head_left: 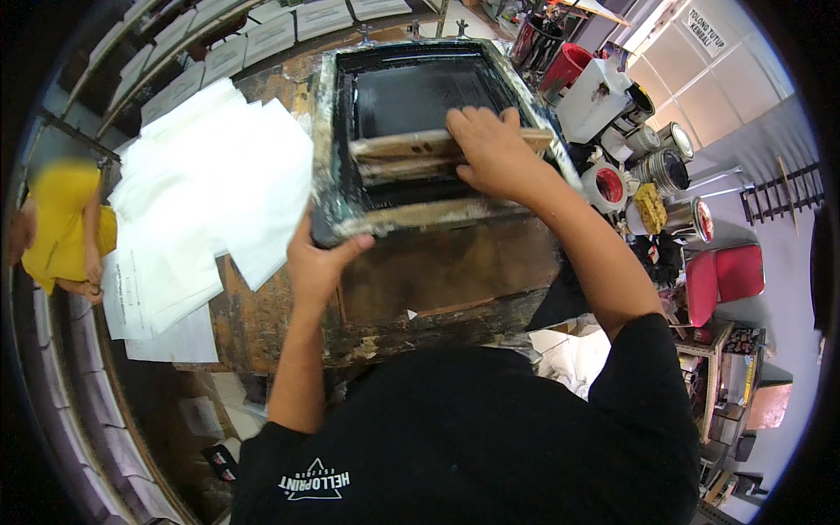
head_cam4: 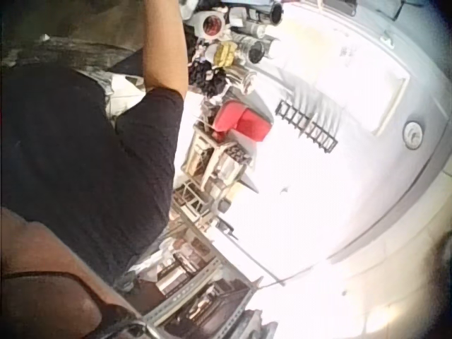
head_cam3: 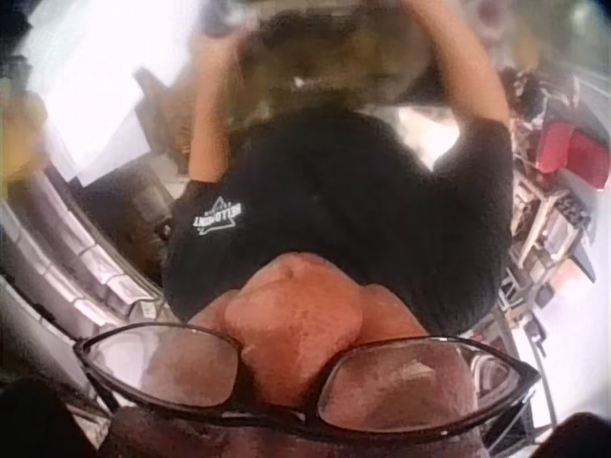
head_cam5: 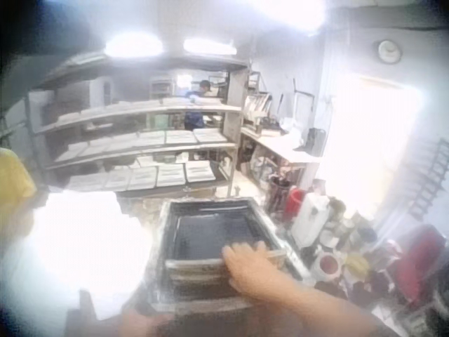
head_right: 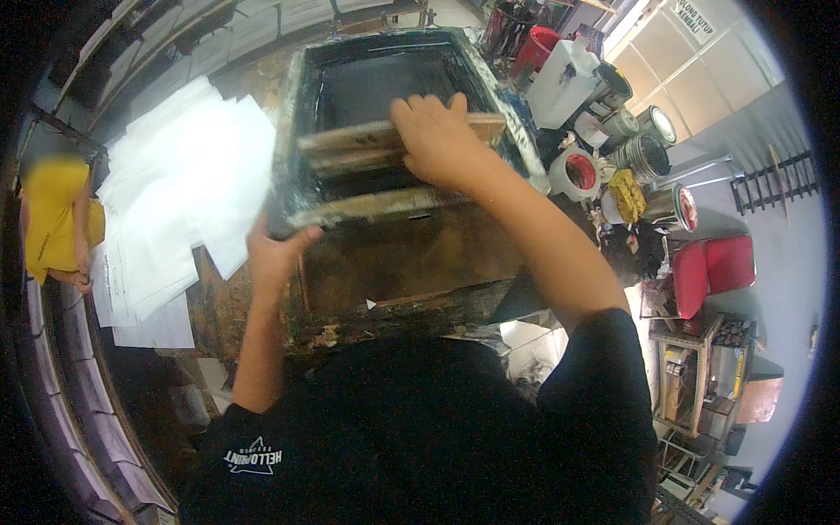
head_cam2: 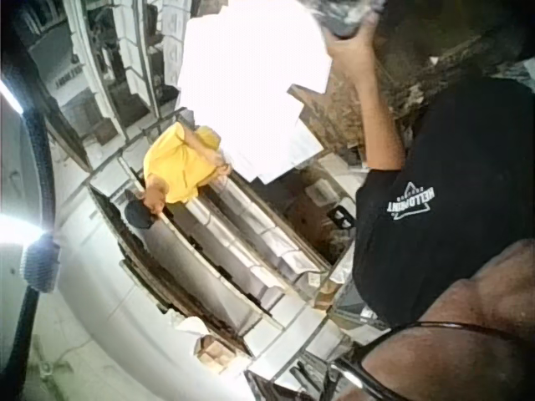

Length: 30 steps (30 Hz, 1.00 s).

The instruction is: The person places paper sheets onto a printing surface, lowers a screen frame over them, and applies ink using a squeegee to create a print before lifting the frame and setting the finished paper aside.

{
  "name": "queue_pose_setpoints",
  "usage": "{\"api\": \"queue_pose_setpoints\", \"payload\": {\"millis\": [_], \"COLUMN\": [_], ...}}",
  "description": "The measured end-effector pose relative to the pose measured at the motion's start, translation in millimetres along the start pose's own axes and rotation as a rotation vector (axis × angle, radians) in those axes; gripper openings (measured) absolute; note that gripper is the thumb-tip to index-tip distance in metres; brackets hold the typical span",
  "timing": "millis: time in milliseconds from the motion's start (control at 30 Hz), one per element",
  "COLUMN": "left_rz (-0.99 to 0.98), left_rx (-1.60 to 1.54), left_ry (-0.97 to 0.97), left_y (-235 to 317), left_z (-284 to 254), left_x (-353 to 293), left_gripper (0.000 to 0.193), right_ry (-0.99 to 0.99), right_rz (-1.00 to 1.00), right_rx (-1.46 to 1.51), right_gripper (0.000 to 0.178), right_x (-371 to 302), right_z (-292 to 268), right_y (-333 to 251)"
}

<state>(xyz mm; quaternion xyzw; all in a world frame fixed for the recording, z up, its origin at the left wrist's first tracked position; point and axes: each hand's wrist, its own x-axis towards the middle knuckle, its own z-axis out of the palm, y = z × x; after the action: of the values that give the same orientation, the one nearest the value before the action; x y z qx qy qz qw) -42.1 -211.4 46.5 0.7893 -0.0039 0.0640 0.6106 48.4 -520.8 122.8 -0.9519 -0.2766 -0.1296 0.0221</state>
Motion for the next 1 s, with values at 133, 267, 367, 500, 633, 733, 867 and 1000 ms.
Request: {"api": "queue_pose_setpoints", "payload": {"millis": [133, 267, 367, 500, 633, 733, 867, 1000], "left_rz": [0.121, 0.124, 0.195, 0.176, 0.145, 0.163, 0.202, 0.209], "left_rx": [0.710, 0.850, 0.793, 0.790, 0.798, 0.787, 0.789, 0.773], "left_ry": [0.057, 0.001, 0.028, 0.021, -0.014, -0.028, 0.000, 0.028], "left_y": [-43, -63, -67, -69, -69, -69, -68, -69], "left_z": [7, 4, 3, 4, 0, -2, -2, -1], "left_x": [-18, -18, -16, -16, -17, -17, -17, -18], "left_gripper": [0.109, 0.115, 0.118, 0.122, 0.125, 0.128, 0.128, 0.127], "right_ry": [-0.122, -0.121, -0.118, -0.004, 0.084, 0.087, 0.107, 0.057], "right_rz": [0.027, 0.042, 0.067, 0.071, 0.036, 0.055, 0.018, -0.011], "right_rx": [0.069, 0.112, 0.057, 0.008, -0.100, -0.160, -0.157, -0.127], "right_gripper": [0.057, 0.046, 0.036, 0.028, 0.058, 0.057, 0.054, 0.055], "right_x": [-23, -48, -44, 9, 82, 136, 186, 192], "right_z": [36, 49, 65, 93, 120, 147, 167, 148], "right_y": [-9, -27, -25, 8, 55, 91, 124, 126]}}
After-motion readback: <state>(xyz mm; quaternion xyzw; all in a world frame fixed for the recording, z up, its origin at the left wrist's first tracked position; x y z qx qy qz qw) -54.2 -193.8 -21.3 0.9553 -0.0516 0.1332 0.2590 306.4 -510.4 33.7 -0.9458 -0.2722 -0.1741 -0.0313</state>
